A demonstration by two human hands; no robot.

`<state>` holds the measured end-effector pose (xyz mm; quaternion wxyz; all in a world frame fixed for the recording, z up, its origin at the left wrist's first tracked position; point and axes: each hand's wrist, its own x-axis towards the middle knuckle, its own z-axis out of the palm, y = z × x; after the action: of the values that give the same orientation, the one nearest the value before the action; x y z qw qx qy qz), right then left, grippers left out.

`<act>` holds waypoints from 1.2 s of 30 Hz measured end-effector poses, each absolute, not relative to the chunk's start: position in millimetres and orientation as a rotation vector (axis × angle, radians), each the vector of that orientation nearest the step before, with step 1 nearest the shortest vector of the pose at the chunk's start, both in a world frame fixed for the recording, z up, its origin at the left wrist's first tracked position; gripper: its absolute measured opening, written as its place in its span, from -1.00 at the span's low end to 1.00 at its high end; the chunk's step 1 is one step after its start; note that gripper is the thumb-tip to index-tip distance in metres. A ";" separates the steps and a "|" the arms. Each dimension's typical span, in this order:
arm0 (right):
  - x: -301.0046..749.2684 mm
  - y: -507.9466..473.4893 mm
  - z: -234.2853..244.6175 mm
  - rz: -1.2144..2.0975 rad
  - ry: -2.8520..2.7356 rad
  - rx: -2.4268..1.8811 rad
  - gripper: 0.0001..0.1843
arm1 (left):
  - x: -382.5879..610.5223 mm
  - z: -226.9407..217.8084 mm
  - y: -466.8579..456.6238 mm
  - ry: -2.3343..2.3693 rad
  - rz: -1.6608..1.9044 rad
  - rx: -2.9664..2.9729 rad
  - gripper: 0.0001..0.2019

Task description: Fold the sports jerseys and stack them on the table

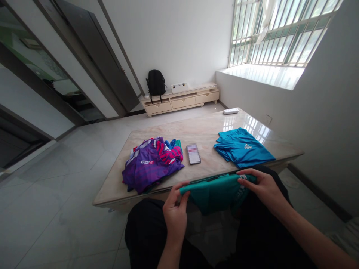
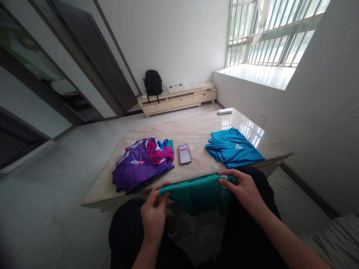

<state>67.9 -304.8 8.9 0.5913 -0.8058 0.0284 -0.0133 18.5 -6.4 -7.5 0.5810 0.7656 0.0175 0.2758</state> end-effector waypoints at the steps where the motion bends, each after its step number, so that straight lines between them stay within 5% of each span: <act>1: 67.2 -308.3 9.6 -0.035 0.051 -1.914 -0.46 | 16.6 -5.4 -4.5 0.011 0.627 1.807 -0.90; 11: 51.8 -327.5 16.6 -0.271 0.019 -1.968 -0.55 | 14.9 16.1 -25.1 -0.124 0.780 1.688 -0.89; 17: 48.1 -344.6 25.9 -0.428 -0.075 -1.968 -0.71 | 17.9 29.2 -50.0 -0.051 0.704 1.417 -0.55; 24: 45.8 -392.1 55.7 -0.454 -0.259 -2.109 -0.75 | 14.0 46.7 -54.1 -0.222 0.744 1.568 -0.68; 29: 131.8 -423.4 85.1 -0.735 -0.245 -2.298 -0.65 | 124.3 71.9 -81.5 -0.242 0.638 1.561 -0.72; 36: 341.8 -469.5 96.3 -0.341 -0.076 -2.679 -0.63 | 322.2 64.5 -151.4 -0.195 0.192 1.878 -0.72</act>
<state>341.8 -469.5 96.3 0.2184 -0.9677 -0.0275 -0.1230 322.2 -151.4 64.5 0.5826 0.8043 -0.0836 0.0822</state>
